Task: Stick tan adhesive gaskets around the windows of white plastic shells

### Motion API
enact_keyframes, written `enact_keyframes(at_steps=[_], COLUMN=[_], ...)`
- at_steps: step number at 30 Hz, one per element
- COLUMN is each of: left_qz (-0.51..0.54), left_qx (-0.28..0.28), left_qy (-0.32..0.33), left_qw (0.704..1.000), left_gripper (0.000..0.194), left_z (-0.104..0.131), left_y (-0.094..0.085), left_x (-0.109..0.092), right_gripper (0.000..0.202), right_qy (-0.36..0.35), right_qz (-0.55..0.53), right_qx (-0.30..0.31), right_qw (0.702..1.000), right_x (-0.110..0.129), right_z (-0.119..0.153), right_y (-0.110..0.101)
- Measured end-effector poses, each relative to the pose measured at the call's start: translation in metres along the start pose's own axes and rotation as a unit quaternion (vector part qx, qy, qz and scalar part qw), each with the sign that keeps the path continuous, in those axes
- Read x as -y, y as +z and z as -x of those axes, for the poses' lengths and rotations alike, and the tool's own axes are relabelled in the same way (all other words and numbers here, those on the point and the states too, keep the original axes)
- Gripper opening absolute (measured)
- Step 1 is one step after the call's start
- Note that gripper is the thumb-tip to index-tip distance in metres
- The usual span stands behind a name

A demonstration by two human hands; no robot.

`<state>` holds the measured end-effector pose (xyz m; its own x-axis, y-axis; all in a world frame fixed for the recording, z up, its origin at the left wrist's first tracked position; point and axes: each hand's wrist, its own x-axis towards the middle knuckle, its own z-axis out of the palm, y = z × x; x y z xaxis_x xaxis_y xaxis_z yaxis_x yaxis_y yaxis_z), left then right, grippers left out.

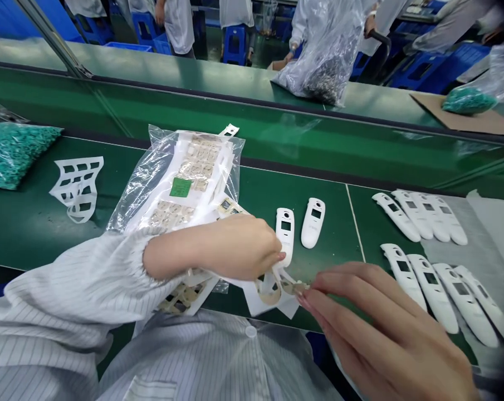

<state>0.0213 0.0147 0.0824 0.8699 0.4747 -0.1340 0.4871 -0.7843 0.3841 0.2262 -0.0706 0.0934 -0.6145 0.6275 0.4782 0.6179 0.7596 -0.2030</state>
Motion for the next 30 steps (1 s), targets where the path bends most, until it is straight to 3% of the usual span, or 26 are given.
enact_keyframes(at_steps=[3, 6, 8, 10, 13, 17, 19, 24, 30], left_qz=[0.037, 0.043, 0.027, 0.001, -0.037, -0.135, -0.166, -0.113, -0.092], left_qx=[0.018, 0.015, -0.002, -0.018, -0.030, -0.036, -0.023, -0.013, 0.018], left_qy=[0.015, 0.028, 0.034, 0.051, 0.091, 0.120, 0.128, 0.127, 0.142], left_qw=[0.999, 0.999, 0.999, 0.999, 0.995, 0.983, 0.978, 0.985, 0.985], left_gripper=[0.043, 0.046, 0.043, 0.034, 0.024, 0.048, 0.048, 0.045, 0.041], left_z=[-0.007, -0.015, -0.019, -0.023, -0.027, -0.028, -0.029, -0.031, -0.026], left_y=[0.007, 0.019, 0.030, 0.043, 0.062, 0.075, 0.075, 0.067, 0.056], left_x=[0.021, 0.031, 0.030, 0.024, 0.015, 0.017, 0.025, 0.045, 0.053], right_gripper=[0.019, 0.013, 0.010, 0.007, 0.006, 0.009, 0.011, 0.014, 0.008], right_qy=[-0.011, 0.123, 0.258, 0.345, 0.388, 0.418, 0.428, 0.455, 0.434], right_qz=[-0.056, -0.138, -0.215, -0.294, -0.356, -0.394, -0.407, -0.405, -0.316], right_qx=[-0.009, -0.054, -0.100, -0.122, -0.119, -0.092, -0.075, -0.031, -0.024], right_qw=[0.998, 0.981, 0.937, 0.883, 0.842, 0.813, 0.804, 0.792, 0.843], right_x=[-0.011, -0.033, -0.057, -0.084, -0.117, -0.135, -0.137, -0.139, -0.137], right_z=[0.006, 0.013, 0.018, 0.022, 0.024, 0.012, 0.002, -0.013, -0.013], right_y=[-0.006, 0.001, 0.017, 0.037, 0.064, 0.081, 0.086, 0.098, 0.104])
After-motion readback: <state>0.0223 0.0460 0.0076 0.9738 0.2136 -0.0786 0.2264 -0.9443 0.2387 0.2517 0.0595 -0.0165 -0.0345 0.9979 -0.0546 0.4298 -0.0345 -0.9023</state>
